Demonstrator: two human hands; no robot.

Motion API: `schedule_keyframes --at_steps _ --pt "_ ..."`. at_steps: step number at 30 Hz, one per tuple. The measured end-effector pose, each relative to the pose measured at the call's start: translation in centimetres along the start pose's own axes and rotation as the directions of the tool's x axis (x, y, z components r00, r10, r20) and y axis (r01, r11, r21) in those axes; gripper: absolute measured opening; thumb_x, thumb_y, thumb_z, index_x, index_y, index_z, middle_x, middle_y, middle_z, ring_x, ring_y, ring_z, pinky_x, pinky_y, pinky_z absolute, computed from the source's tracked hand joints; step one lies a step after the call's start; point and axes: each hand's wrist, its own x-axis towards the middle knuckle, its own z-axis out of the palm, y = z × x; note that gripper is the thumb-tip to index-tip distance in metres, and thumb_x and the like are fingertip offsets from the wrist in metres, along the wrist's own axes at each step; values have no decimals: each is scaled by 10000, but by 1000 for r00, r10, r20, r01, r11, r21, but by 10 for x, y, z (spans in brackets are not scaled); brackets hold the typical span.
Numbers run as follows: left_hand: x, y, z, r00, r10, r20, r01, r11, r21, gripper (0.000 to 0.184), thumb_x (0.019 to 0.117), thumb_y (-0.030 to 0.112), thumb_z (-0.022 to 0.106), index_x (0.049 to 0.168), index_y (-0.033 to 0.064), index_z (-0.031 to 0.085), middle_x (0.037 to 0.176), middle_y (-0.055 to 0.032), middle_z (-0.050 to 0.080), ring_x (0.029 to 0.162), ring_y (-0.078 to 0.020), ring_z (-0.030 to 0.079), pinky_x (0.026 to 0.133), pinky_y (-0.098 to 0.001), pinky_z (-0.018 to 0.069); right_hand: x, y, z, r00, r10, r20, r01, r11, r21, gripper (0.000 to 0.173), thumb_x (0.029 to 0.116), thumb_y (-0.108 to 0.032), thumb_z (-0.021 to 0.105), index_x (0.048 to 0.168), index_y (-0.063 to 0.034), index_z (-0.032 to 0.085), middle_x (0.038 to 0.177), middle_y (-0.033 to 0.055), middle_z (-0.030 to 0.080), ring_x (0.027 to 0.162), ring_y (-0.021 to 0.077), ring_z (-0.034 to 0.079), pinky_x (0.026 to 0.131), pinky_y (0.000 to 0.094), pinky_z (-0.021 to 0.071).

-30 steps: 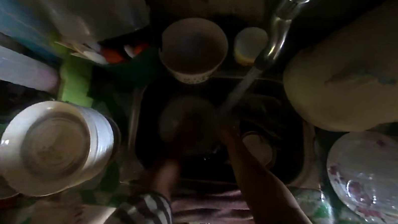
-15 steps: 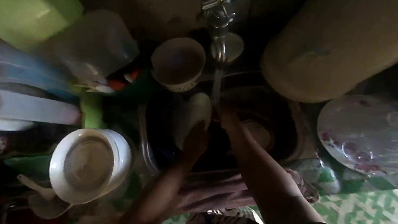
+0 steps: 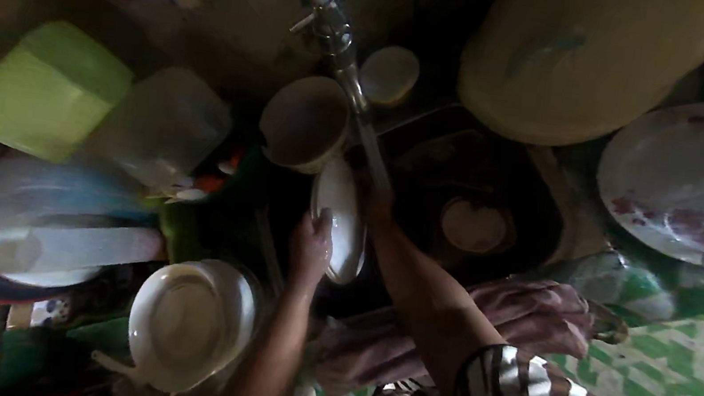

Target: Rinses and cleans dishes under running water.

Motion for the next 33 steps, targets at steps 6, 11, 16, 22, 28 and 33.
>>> schedule_keyframes --at_steps 6,11,16,22,28,33 --pt "-7 16 4 988 -140 -71 117 956 -270 361 1081 302 532 1236 -1 653 1067 -166 698 993 -220 671 910 -427 545 -91 -70 -35 820 -496 284 484 867 117 411 1079 -198 481 1450 -40 562 1572 115 470 1486 249 394 1238 451 318" --pt "-10 15 -5 921 -389 -1 314 744 -590 392 1062 257 569 1338 -21 572 1286 -235 614 1169 -316 609 971 -511 522 -133 -13 -105 510 -692 512 828 555 -75 569 1039 -525 477 1498 -193 538 1586 126 455 1488 314 398 1225 561 306" --pt "-7 30 -13 893 -389 227 416 523 -744 349 1028 221 573 1324 40 544 1169 -158 631 990 -253 635 817 -427 559 -116 -16 -162 598 -696 398 790 597 -143 446 891 55 615 1306 -89 699 1390 163 634 1298 341 602 1093 511 493" --pt "17 52 23 961 -159 227 273 683 -678 508 1117 362 388 1519 52 413 1489 -193 509 1301 -306 567 1029 -490 498 -88 -63 -165 976 -184 118 186 983 -2 447 1084 -208 516 1474 5 465 1378 238 589 1214 311 621 1028 493 508" --pt "12 9 94 989 -1 148 -37 968 249 738 1065 478 473 1614 29 268 1683 -262 154 1560 -448 132 1228 -661 137 -71 -37 -152 988 152 -16 -138 933 333 534 1102 -295 461 1583 -109 324 1481 183 514 1301 273 559 1062 479 490" --pt "23 -10 138 980 101 174 -152 939 308 714 1086 471 383 1610 1 261 1687 -257 150 1575 -426 72 1251 -632 75 -64 -22 -145 984 176 -24 -159 934 320 500 1116 -290 410 1572 -96 339 1448 193 533 1273 271 574 1046 468 503"
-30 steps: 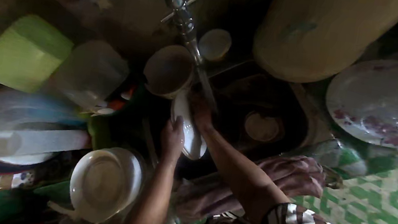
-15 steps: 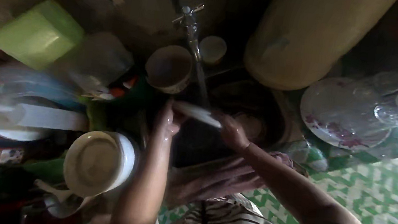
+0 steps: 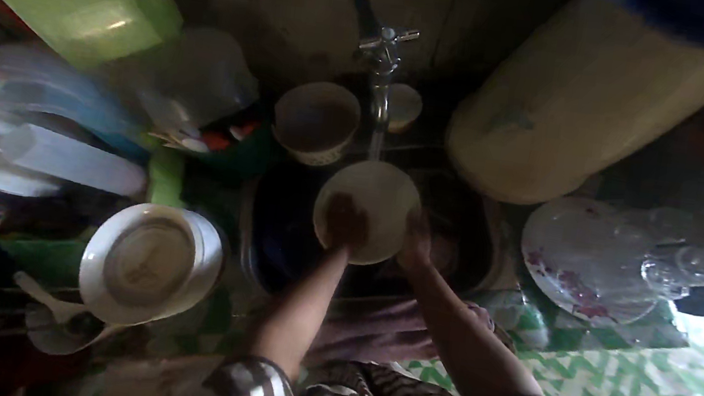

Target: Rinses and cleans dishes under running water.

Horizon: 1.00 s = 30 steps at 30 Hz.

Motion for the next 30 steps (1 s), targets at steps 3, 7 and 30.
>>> schedule_keyframes --at_steps 3,7,30 --pt "11 12 5 962 265 58 -267 963 33 682 1088 476 391 1610 45 305 1690 -213 197 1578 -400 100 1267 -609 51 2 4 -3 998 -12 65 11 1000 27 463 1128 -256 359 1545 -55 363 1405 189 559 1233 230 595 1024 421 523" --pt "32 22 -1 964 266 -13 -262 954 144 684 1066 529 415 1630 158 305 1696 -194 197 1567 -433 127 1237 -680 53 2 2 -3 998 17 68 -19 1000 22 461 1136 -300 312 1488 -23 421 1315 190 601 1153 222 630 969 416 553" --pt "-26 -48 -73 885 -447 131 234 183 -955 520 1051 475 535 1415 104 544 1294 -174 642 1155 -302 640 954 -534 543 34 3 3 988 -9 151 40 978 -203 520 1062 -290 567 1518 -74 438 1389 187 594 1222 276 613 1012 463 530"
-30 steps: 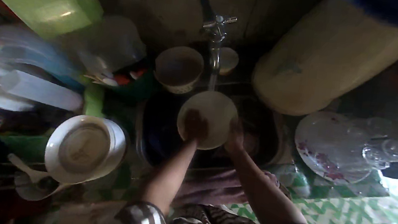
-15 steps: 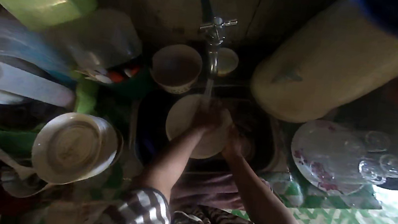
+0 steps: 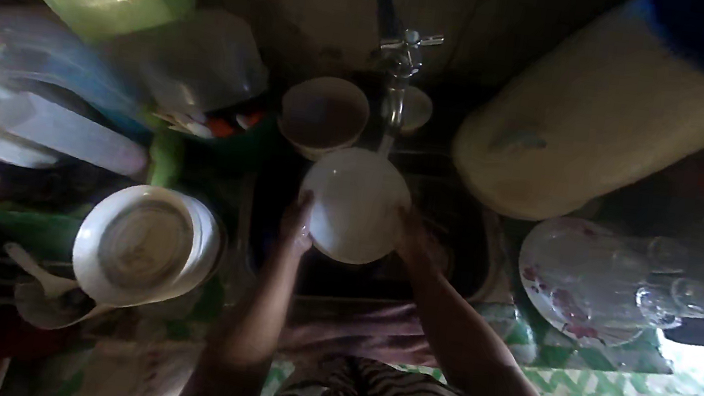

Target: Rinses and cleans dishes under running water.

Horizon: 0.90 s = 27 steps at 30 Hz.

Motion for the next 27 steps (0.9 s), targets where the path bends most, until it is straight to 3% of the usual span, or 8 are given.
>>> schedule_keyframes --at_steps 4,8,11,13,16,21,23,27 --pt "-5 -22 -4 994 74 -81 -68 995 70 564 1057 539 470 1376 87 582 1248 -186 660 1116 -300 660 935 -537 558 6 -30 5 993 -106 -44 79 907 -414 680 927 -321 773 1472 -26 494 1451 282 505 1343 435 492 1088 598 441" --pt "-13 -36 7 993 -43 -111 37 998 -58 666 1069 573 372 1382 15 558 1273 -241 636 1153 -342 637 966 -547 538 -7 -75 -6 990 -132 -46 90 856 -508 539 975 -240 716 1441 -45 528 1414 261 555 1288 427 552 1054 604 463" --pt "-10 -48 19 995 -58 -78 44 985 -165 582 1081 497 433 1359 1 560 1236 -229 643 1115 -319 647 944 -520 551 0 -99 -21 981 -170 -91 83 798 -597 538 962 -204 724 1422 -7 524 1313 282 614 1205 438 610 1024 609 487" --pt "-9 -54 28 999 -51 -11 45 944 -326 482 1081 427 482 1339 28 560 1171 -191 663 1031 -285 669 874 -494 576 -5 -115 -28 982 -172 -83 83 777 -624 554 969 -200 710 1454 -45 493 1307 275 617 1186 440 619 995 620 500" --pt "-11 -50 42 996 -75 43 86 909 -407 483 1065 471 491 1339 80 564 1136 -158 680 992 -275 684 829 -491 587 -15 -130 -26 975 -200 -95 95 767 -635 554 951 -148 722 1446 -64 487 1327 259 611 1191 427 621 986 609 508" --pt "-8 -45 38 992 -116 -43 110 986 -127 618 1008 565 562 1408 94 553 1240 -222 648 1099 -358 643 896 -579 545 -3 -113 -28 963 -251 -104 121 739 -662 659 867 -151 810 1416 51 505 1479 324 436 1375 463 442 1105 569 436" --pt "-8 -42 34 992 -114 -53 107 986 -126 619 1011 545 571 1427 88 536 1299 -225 626 1165 -367 625 952 -591 526 -1 -108 -29 973 -210 -91 96 738 -668 628 866 -178 819 1361 79 533 1443 337 464 1362 472 454 1105 580 428" --pt "-5 -49 27 993 -120 -15 112 955 -277 548 1019 510 573 1390 107 561 1255 -183 655 1118 -328 649 907 -569 550 0 -111 -28 994 -102 -42 54 780 -624 542 906 -213 790 1330 48 576 1337 294 575 1245 427 569 1044 605 467"
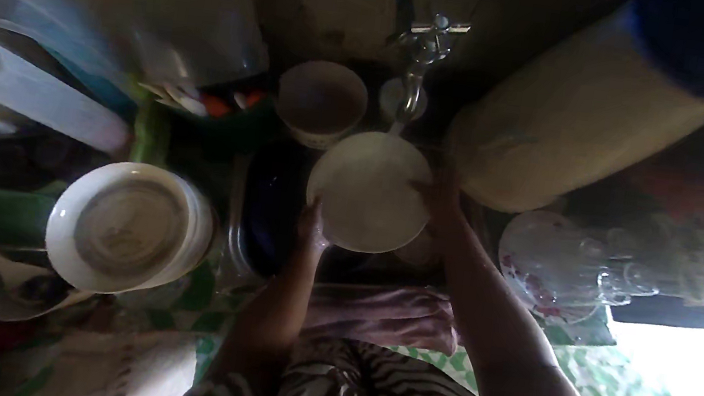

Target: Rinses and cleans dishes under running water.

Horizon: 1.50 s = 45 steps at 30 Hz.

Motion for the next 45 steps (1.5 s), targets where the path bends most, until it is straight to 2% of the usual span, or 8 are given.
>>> schedule_keyframes --at_steps 12,21,25,29,33,39,43,45 --pt "17 0 -41 1000 -19 1 19 1000 10 510 1042 435 572 1406 79 544 1243 -193 658 1096 -311 662 909 -526 565 -72 -45 -87 866 -237 -439 222 971 -87 444 1117 -275 407 1472 -10 439 1414 264 548 1275 407 568 1060 580 450" --pt "11 15 -40 997 -58 42 46 966 253 556 1054 507 502 1419 89 539 1275 -198 637 1119 -322 637 912 -533 546 -45 31 7 977 95 -191 -14 923 384 398 1114 -232 435 1434 0 481 1355 231 579 1211 314 583 1026 484 485" --pt "8 28 -42 980 128 149 -194 753 629 594 1038 478 565 1509 130 467 1379 -213 602 1229 -370 611 1009 -588 510 -39 55 59 995 87 47 -96 732 674 588 1096 -523 327 1490 -112 474 1359 128 613 1206 221 611 997 468 534" --pt "13 39 -29 931 297 211 -322 398 859 945 987 258 682 1659 124 30 1642 -247 287 1430 -432 431 1125 -604 413 -39 54 79 990 86 112 -138 768 626 475 1107 -326 444 1541 -136 417 1414 168 573 1236 265 600 1012 480 521" --pt "16 17 11 829 422 366 -359 -100 928 829 1016 552 506 1597 -2 299 1669 -310 140 1554 -492 89 1233 -672 73 -57 52 96 993 90 72 -115 795 595 455 1106 -217 455 1533 -64 429 1454 197 543 1292 260 567 1063 443 491" --pt "8 -14 63 589 172 790 -771 -173 612 592 1050 348 549 1567 89 423 1641 -162 354 1535 -359 279 1271 -568 119 -62 60 105 999 18 32 -36 690 722 453 1104 -181 403 1523 -9 407 1435 190 548 1277 213 567 1069 401 492" --pt "21 -8 69 718 244 651 -654 -83 752 720 1064 466 482 1617 49 285 1703 -214 139 1578 -418 57 1248 -644 2 -59 63 94 997 75 3 -56 712 700 457 1129 -219 325 1526 -5 396 1416 213 549 1254 219 580 1052 401 501" --pt "12 -10 73 609 171 774 -767 -119 630 597 1058 394 541 1559 89 431 1635 -193 348 1522 -393 294 1237 -595 220 -56 68 95 996 83 -9 -52 702 711 440 1126 -218 345 1497 1 435 1366 203 583 1211 214 605 1026 398 520"
